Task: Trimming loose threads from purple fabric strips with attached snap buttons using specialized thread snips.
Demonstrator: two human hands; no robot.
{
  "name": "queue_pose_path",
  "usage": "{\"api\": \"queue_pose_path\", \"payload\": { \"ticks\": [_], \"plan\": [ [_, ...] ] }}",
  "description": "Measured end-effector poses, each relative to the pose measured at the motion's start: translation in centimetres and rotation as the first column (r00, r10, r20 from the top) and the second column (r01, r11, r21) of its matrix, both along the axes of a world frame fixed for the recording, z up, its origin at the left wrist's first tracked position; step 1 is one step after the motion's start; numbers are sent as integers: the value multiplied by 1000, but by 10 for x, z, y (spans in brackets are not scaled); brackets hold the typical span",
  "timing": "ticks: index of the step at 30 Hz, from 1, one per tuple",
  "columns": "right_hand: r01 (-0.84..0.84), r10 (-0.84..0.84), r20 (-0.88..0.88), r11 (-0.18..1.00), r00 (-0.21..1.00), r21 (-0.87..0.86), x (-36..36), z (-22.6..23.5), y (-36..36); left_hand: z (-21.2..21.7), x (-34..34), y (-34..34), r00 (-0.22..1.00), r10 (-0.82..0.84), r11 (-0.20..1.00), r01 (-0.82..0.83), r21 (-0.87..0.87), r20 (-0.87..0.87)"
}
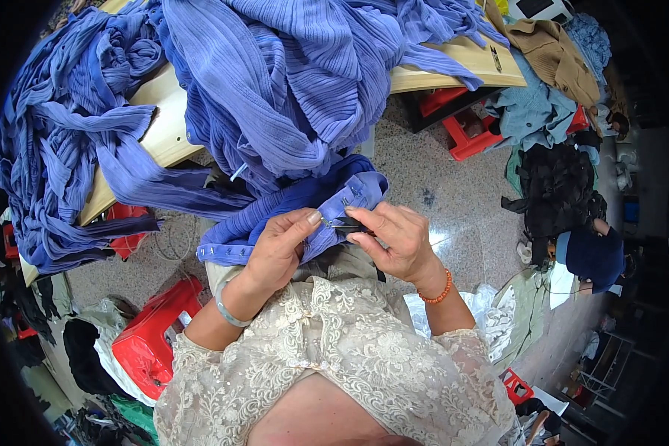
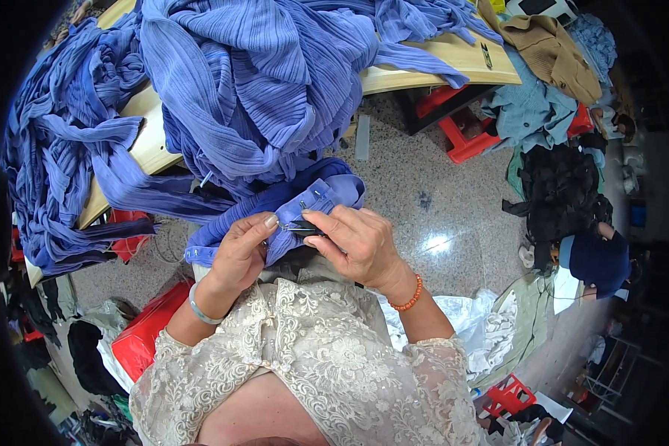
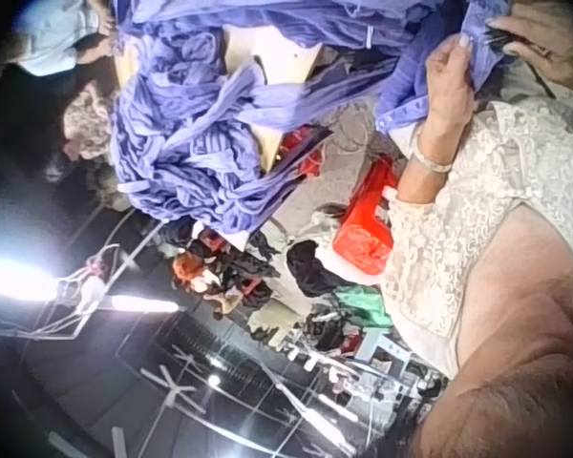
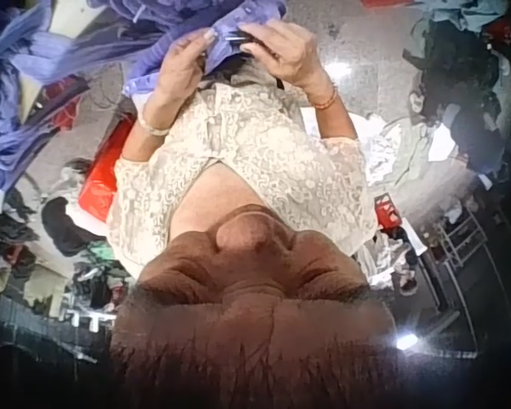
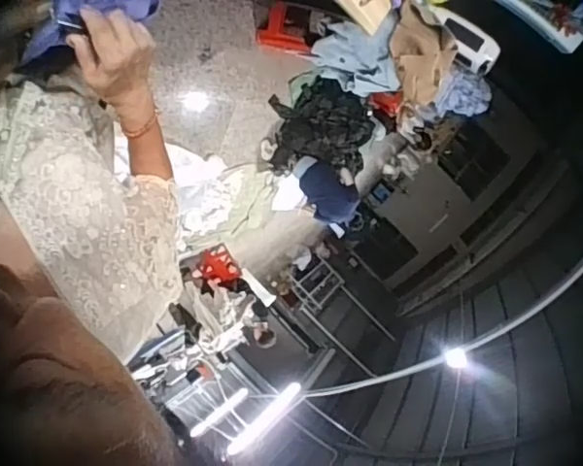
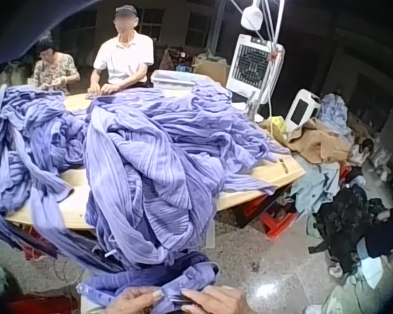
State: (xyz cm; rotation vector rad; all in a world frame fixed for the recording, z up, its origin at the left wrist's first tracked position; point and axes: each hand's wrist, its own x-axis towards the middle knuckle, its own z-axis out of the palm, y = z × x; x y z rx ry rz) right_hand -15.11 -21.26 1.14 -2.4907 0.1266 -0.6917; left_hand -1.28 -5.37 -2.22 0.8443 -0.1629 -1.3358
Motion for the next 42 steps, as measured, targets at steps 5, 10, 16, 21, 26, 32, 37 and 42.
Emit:
{"api": "queue_pose_path", "payload": {
  "ticks": [5,10,16,21,26,32,37,42],
  "plan": [
    [0,1,27,999,1000,-44,0,-1,1,2,-1,-1,1000,0,1000,0,12,1],
    [-22,25,37,997,999,-72,-1,-5,-2,-5,0,1,1000,-6,1000,6,5,-4],
    [83,-98,28,938,995,338,-5,-8,2,-1,-1,-2,1000,3,1000,-3,5,-5],
    [27,-33,22,973,999,229,0,-9,8,-3,-1,-1,1000,12,1000,-12,-10,1],
    [15,-20,21,976,1000,216,-2,-10,4,-4,0,0,999,33,999,-33,7,8],
    [30,-26,-35,992,999,124,-2,-4,6,-3,-1,-1,1000,10,1000,-9,-13,19],
    [29,-29,-5,995,1000,99,0,-9,7,-3,-1,-1,999,17,1000,-16,-16,36],
    [16,-18,36,999,999,52,1,-12,4,-2,-2,-2,1000,1,1000,-1,11,27]
  ]
}}
